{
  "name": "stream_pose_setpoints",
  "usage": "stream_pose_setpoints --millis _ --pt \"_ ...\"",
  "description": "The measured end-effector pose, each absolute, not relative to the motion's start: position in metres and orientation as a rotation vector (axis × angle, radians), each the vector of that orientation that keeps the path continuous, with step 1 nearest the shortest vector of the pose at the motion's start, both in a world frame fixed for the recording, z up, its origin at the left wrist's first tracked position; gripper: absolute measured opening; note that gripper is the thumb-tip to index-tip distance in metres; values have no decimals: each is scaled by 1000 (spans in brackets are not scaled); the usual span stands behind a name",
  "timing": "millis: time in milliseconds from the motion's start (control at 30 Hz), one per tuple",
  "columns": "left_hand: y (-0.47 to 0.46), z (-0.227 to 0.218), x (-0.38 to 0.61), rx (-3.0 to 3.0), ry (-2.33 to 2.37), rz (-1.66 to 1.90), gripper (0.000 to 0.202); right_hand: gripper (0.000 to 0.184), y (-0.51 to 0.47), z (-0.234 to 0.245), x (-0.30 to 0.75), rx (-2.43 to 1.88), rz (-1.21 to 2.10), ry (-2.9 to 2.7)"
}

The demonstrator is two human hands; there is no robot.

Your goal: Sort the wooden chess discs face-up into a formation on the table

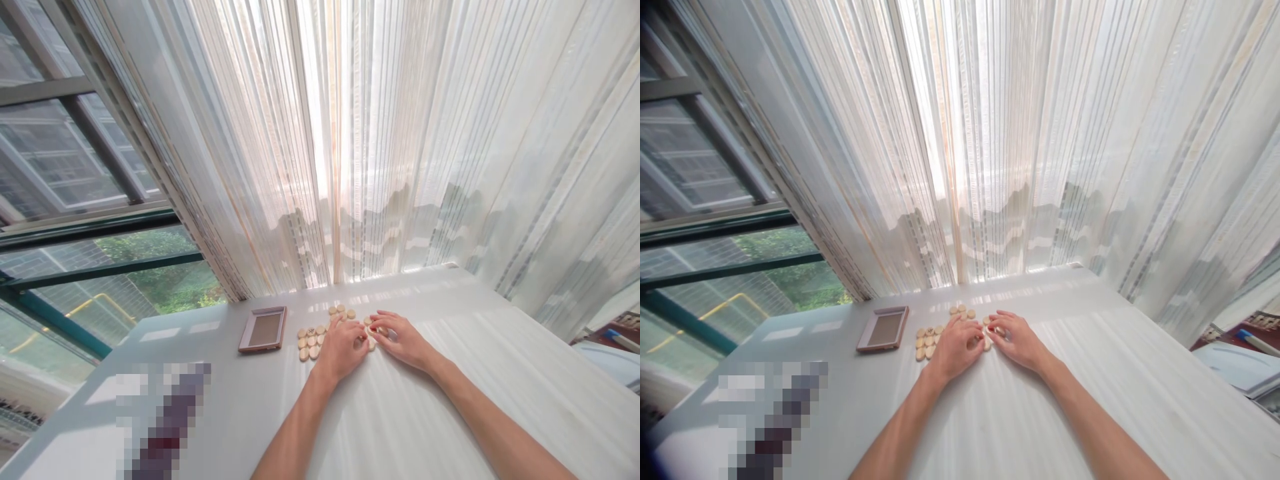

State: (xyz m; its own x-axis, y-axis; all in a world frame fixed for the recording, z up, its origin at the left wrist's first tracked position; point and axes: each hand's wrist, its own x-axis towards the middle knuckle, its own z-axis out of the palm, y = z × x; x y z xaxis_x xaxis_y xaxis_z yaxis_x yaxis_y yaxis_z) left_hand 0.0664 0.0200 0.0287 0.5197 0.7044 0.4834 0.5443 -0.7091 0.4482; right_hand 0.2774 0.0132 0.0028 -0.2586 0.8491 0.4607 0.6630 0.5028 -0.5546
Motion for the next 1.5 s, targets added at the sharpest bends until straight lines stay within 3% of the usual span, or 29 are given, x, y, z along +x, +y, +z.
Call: stream_pose_setpoints --millis 300,500,700,833,1000,1500 --pt "24 26 59 2572 1039 922 29 18 13 4 280 -1224 422 -1952" --pt "22 26 63 2591 1069 967 14 22 14 5 280 -1253 487 -1878" --pt "25 30 64 2620 1024 1013 24 24 14 9 289 -1291 481 -1866" --pt "33 33 74 2623 967 1030 20 23 10 14 301 -1334 502 -1900" --pt "34 37 87 2603 956 938 13 37 8 15 304 -1359 502 -1949" --pt "26 35 85 2669 905 868 13 22 13 7 303 -1308 427 -1947"
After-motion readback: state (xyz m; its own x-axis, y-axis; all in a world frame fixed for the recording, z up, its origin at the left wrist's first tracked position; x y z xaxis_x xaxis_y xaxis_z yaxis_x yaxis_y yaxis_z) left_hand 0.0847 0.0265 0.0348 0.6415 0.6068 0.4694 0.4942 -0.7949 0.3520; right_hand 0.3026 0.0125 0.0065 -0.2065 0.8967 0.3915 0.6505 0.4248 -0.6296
